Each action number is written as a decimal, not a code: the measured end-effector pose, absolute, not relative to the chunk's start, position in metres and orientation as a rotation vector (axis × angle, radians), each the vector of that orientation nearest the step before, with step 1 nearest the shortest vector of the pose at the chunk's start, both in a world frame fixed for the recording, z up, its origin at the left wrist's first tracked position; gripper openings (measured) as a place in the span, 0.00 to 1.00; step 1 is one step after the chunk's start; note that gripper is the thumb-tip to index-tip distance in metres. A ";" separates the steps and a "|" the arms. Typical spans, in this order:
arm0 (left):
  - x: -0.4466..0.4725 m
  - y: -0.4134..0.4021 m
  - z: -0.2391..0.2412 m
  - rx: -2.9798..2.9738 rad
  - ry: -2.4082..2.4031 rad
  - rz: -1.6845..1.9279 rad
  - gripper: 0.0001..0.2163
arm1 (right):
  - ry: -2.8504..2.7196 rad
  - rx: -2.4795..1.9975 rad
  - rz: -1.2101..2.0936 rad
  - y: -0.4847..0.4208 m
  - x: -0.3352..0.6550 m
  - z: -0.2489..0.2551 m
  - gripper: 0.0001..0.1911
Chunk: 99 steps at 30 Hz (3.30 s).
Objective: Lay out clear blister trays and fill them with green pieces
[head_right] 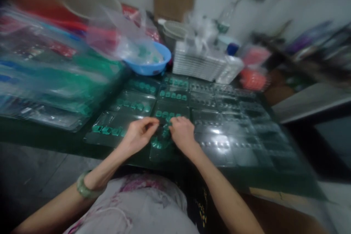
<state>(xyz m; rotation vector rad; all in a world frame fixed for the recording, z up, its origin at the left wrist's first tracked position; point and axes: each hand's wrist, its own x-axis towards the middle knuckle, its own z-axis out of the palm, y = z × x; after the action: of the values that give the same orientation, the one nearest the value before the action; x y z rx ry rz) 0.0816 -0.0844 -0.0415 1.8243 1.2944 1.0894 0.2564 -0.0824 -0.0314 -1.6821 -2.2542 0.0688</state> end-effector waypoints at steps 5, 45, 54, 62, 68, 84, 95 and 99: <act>0.087 -0.087 -0.034 1.642 1.178 1.056 0.09 | -1.761 -1.487 0.733 -0.078 0.267 -0.031 0.07; 0.099 -0.091 -0.018 1.846 1.157 1.085 0.07 | -0.883 -1.032 1.568 -0.104 0.267 -0.013 0.08; 0.105 -0.095 -0.008 1.338 1.009 1.047 0.07 | -1.182 -1.226 1.240 -0.110 0.255 -0.020 0.10; 0.095 -0.097 -0.012 1.563 0.992 0.939 0.07 | -1.429 -1.288 1.352 -0.109 0.267 -0.015 0.13; 0.093 -0.099 -0.010 1.796 0.993 0.888 0.07 | -1.642 -1.350 1.195 -0.116 0.264 -0.019 0.12; 0.098 -0.108 -0.022 2.356 1.143 0.986 0.10 | -2.003 -1.513 0.491 -0.132 0.243 -0.018 0.10; 0.106 -0.107 -0.023 1.849 1.135 1.331 0.08 | -0.906 -1.064 1.520 -0.129 0.242 -0.027 0.12; 0.109 -0.106 -0.026 1.770 1.092 1.338 0.07 | -0.828 -1.071 1.500 -0.128 0.240 -0.029 0.10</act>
<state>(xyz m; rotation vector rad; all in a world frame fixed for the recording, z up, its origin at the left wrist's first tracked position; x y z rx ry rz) 0.1087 -0.1057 -0.0264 1.7700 1.0924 1.3377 0.2399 -0.1278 -0.0291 -1.0708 -0.8282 1.4997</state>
